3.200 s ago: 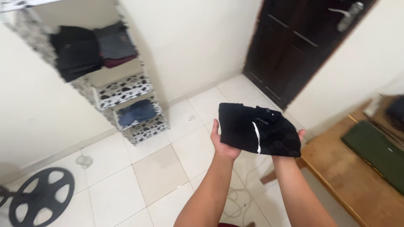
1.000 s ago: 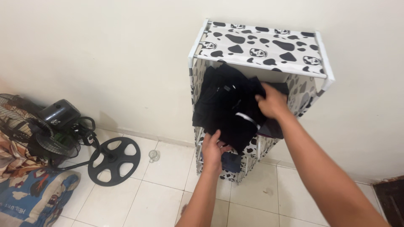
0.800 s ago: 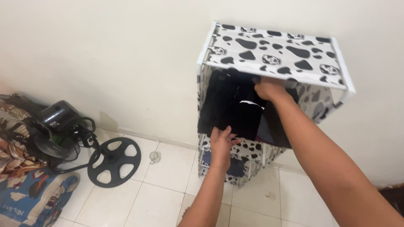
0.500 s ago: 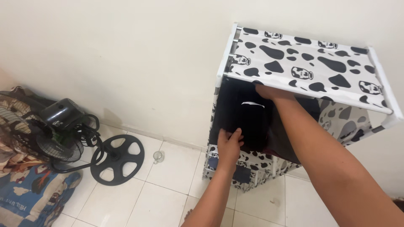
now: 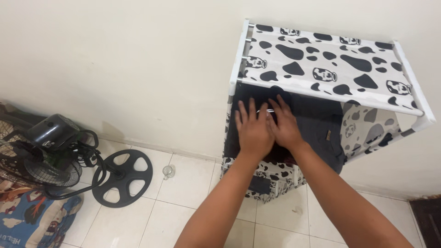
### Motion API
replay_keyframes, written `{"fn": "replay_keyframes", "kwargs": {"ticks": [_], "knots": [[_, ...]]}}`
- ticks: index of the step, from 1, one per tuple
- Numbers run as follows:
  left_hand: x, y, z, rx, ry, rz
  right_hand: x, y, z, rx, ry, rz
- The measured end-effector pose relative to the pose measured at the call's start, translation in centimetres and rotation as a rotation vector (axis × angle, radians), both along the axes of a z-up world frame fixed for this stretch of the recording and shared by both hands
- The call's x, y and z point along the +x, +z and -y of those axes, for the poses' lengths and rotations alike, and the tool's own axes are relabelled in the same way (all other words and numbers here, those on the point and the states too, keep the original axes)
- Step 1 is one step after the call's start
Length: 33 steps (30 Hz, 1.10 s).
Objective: The person picks up folded clothes from a wooden table and places them onto a three-tiered fabric shelf. They handle shirts and jeans one by one, arranging them on the shelves.
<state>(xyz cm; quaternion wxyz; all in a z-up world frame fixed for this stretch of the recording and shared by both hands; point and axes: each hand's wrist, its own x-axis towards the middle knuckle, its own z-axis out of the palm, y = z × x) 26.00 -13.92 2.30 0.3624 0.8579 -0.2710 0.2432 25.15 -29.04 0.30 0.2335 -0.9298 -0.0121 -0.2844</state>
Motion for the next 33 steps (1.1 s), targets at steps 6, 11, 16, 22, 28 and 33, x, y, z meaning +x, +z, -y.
{"fn": "replay_keyframes", "kwargs": {"ticks": [6, 11, 16, 22, 28, 33], "knots": [[2.3, -3.8, 0.0, 0.224, 0.005, -0.127, -0.4, -2.9, -0.1, -0.080, -0.122, -0.161], [2.6, -3.1, 0.1, 0.329, -0.010, -0.196, 0.1, -3.2, 0.0, -0.113, -0.184, -0.301], [-0.4, -1.3, -1.2, 0.417, 0.056, -0.237, 0.5, -1.0, 0.2, -0.133, -0.197, -0.504], [-3.8, -0.4, -2.3, 0.571, 0.130, -0.158, -2.1, 0.8, -0.8, -0.023, -0.192, -0.529], [-3.9, -2.8, -3.9, 0.548, 0.055, -0.159, -8.2, -1.1, -3.1, -0.112, -0.176, -0.284], [-3.6, -4.5, -3.4, 0.534, 0.093, -0.079, -11.3, -2.6, -3.6, -0.170, -0.160, -0.253]]}}
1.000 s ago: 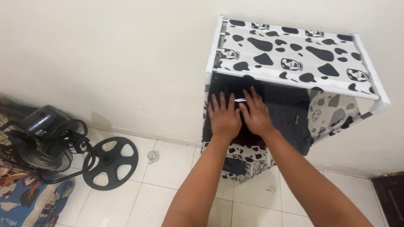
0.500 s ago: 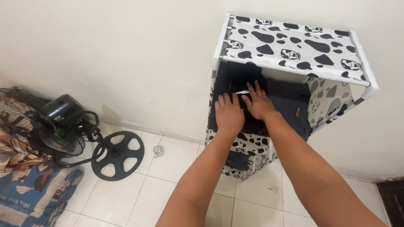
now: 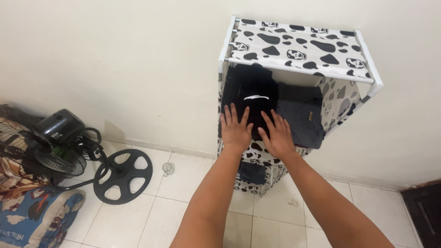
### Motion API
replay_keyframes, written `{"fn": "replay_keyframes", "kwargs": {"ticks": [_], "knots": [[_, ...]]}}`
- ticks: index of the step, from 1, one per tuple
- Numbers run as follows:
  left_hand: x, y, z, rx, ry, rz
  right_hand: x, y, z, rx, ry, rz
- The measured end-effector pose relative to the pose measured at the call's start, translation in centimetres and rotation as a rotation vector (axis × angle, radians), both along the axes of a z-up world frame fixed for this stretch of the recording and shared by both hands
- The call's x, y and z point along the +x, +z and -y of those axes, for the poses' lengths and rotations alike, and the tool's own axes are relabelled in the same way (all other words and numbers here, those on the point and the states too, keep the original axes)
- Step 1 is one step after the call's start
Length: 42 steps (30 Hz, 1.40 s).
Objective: The person picks up folded clothes from a wooden table and places them onto a three-tiered fabric shelf. They handle shirts and jeans one by one, arranging them on the shelves.
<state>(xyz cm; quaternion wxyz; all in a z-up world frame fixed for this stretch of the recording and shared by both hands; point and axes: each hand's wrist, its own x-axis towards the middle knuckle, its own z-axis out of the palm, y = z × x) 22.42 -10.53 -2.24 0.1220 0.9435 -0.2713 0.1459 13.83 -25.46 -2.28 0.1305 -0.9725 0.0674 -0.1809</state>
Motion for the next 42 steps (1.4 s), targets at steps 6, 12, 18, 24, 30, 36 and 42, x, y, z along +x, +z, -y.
{"fn": "replay_keyframes", "kwargs": {"ticks": [6, 12, 18, 24, 30, 36, 42], "knots": [[-1.3, 1.2, 0.3, -0.105, 0.026, -0.035, -2.3, 0.8, 1.2, 0.088, 0.029, 0.065], [-6.6, 3.3, 0.8, -0.246, -0.105, 0.013, -6.0, 1.1, 4.7, 0.325, -0.068, 0.372], [-11.7, 3.6, 1.8, -0.214, -0.173, -0.065, -11.3, 1.4, 7.1, 0.535, -0.247, 0.426], [-15.9, 2.8, 2.6, -0.178, -0.267, -0.176, -18.3, 2.9, 6.2, 0.616, -0.375, 0.403], [-21.4, 3.1, 1.8, -0.128, -0.386, -0.216, -27.0, 3.0, 3.3, 0.604, -0.520, 0.420], [-30.2, 3.0, -0.4, -0.135, -0.542, -0.320, -38.0, 0.5, -1.6, 0.564, -0.730, 0.401], [-39.6, 1.2, -2.4, -0.110, -0.657, -0.387, -46.5, -2.0, -6.7, 0.597, -0.854, 0.405]]}}
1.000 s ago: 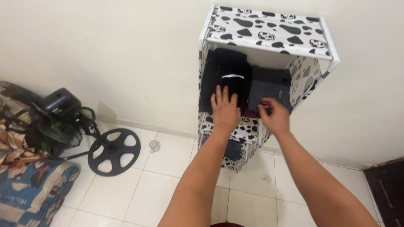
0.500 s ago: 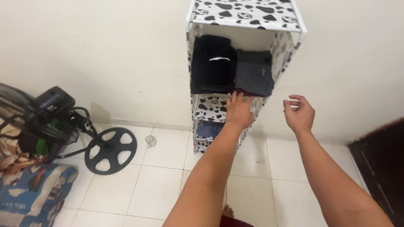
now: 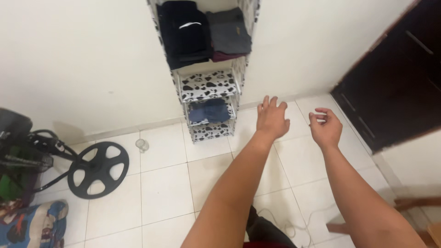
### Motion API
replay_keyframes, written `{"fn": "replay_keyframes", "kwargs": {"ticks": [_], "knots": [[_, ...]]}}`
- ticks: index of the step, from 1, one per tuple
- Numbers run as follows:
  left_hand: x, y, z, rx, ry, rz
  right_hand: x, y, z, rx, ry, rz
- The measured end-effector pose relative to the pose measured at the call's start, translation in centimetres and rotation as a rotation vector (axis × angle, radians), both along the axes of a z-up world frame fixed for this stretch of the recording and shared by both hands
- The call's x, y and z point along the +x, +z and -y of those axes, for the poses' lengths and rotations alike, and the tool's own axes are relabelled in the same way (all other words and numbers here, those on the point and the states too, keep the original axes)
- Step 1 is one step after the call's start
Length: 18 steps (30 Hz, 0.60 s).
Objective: The person picks up folded clothes from a wooden table and places them onto a three-tiered fabric shelf. They handle shirts and jeans one by one, arranging them on the shelves.
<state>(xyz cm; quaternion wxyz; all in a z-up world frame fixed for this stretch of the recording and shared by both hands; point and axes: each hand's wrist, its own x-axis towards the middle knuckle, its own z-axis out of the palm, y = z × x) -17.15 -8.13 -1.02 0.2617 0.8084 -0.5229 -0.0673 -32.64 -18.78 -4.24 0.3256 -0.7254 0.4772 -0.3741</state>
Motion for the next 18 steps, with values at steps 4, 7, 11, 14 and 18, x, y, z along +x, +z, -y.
{"fn": "replay_keyframes", "kwargs": {"ticks": [4, 7, 11, 14, 18], "knots": [[-5.6, -0.7, -0.3, 0.060, -0.108, -0.015, -6.3, -0.9, -3.5, -0.035, -0.088, -0.118], [-9.3, -1.0, 0.1, 0.118, -0.179, -0.025, -10.1, -1.3, -5.2, -0.027, -0.135, -0.216], [-14.8, -1.6, 1.3, 0.160, -0.277, -0.028, -15.5, -1.5, -6.8, 0.034, -0.200, -0.231], [-19.2, -1.9, 2.6, 0.156, -0.343, -0.037, -19.6, -1.3, -7.3, 0.019, -0.268, -0.201], [-26.1, -2.3, 4.3, 0.184, -0.440, -0.048, -25.3, -1.1, -7.3, 0.058, -0.389, -0.126]]}}
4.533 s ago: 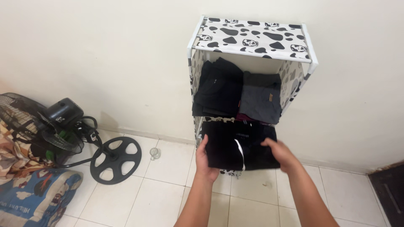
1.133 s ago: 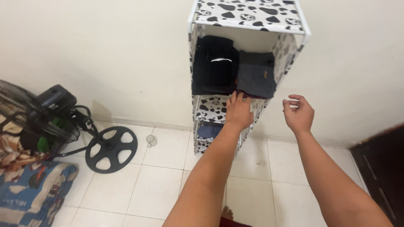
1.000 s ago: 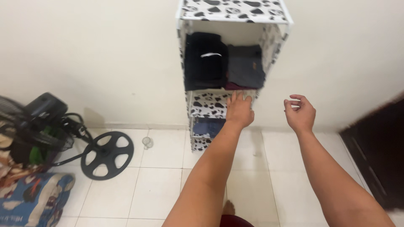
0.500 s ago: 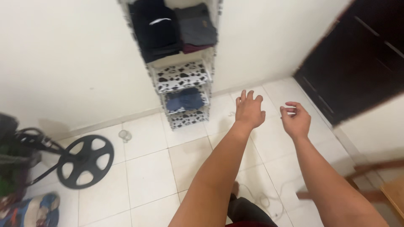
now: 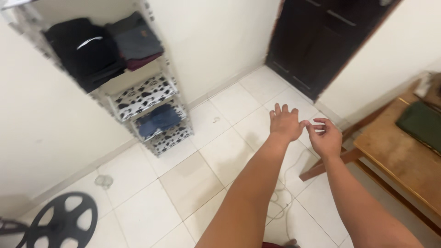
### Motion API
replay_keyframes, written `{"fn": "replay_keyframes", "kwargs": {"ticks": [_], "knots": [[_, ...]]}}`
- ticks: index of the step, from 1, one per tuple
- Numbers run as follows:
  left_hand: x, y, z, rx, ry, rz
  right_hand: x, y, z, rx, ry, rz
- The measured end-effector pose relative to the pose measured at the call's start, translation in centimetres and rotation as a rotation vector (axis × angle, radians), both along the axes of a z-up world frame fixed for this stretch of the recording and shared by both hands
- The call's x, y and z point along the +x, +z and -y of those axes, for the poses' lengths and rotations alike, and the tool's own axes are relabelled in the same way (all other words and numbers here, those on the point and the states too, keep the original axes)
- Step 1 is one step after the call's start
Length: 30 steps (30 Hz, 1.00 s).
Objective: The person picks up folded clothes from a wooden table and places them onto a three-tiered fabric shelf. They handle shirts and jeans one by one, arranging them on the shelves.
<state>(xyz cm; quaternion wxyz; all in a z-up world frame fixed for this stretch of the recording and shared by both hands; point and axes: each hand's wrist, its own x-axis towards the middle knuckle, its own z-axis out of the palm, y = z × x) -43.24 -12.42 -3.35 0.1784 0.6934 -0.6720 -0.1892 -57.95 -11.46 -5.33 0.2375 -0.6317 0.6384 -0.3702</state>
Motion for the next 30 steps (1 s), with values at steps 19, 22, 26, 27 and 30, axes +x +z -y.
{"fn": "replay_keyframes", "kwargs": {"ticks": [19, 22, 26, 27, 30], "knots": [[-39.1, -1.9, 2.4, 0.035, -0.398, -0.033, -39.3, -4.8, -1.7, -0.021, -0.392, 0.086], [-44.5, -2.6, 2.1, 0.097, -0.465, 0.028, -45.2, -6.4, -2.6, 0.015, -0.431, 0.150], [-48.7, -3.0, 1.9, 0.147, -0.541, 0.060, -51.4, -9.4, -3.8, 0.082, -0.539, 0.125], [-49.4, -3.1, 1.8, 0.168, -0.549, 0.057, -52.8, -10.2, -4.1, 0.095, -0.561, 0.141], [-51.3, -3.3, 2.1, 0.170, -0.594, 0.106, -55.9, -12.3, -4.9, 0.147, -0.626, 0.165]]}}
